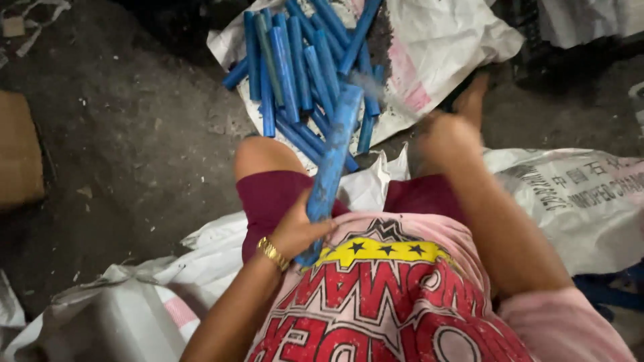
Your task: The person sits on the floor and uses a knife to shave the surface of blue plastic rods. They hold each rod in one hand and scrape it with the knife in the other, creating plastic shavings. The person repeatedly picks up rods from a pile, shaves them, and places them into a white sack.
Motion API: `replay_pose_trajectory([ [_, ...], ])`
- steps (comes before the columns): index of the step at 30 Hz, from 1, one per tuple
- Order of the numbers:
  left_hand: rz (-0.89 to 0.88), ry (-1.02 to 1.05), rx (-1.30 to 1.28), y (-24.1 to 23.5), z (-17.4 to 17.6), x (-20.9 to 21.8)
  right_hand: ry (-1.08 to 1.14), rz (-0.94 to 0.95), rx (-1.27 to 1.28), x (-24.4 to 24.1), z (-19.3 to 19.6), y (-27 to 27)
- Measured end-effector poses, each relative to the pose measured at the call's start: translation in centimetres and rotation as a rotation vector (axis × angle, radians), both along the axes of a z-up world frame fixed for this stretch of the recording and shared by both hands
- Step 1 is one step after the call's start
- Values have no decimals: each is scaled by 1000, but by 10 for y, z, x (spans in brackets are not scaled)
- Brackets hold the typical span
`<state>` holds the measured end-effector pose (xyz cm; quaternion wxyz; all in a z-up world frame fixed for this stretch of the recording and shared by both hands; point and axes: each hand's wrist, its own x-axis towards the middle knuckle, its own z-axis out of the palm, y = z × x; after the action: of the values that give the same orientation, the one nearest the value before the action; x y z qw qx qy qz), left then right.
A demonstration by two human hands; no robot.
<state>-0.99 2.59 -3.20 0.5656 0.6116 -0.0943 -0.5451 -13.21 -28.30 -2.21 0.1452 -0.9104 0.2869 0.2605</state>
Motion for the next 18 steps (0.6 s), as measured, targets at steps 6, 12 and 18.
replay_pose_trajectory([
  [6, -10, -44, 128, -8, 6, 12, -89, -168, -1, 13, 52, 68],
  [12, -188, -269, 334, 6, 13, 6, -42, 593, -213, 6, 23, 20],
  [18, -45, -131, 305, 27, -62, -14, 4, -18, -88, 13, 60, 60],
])
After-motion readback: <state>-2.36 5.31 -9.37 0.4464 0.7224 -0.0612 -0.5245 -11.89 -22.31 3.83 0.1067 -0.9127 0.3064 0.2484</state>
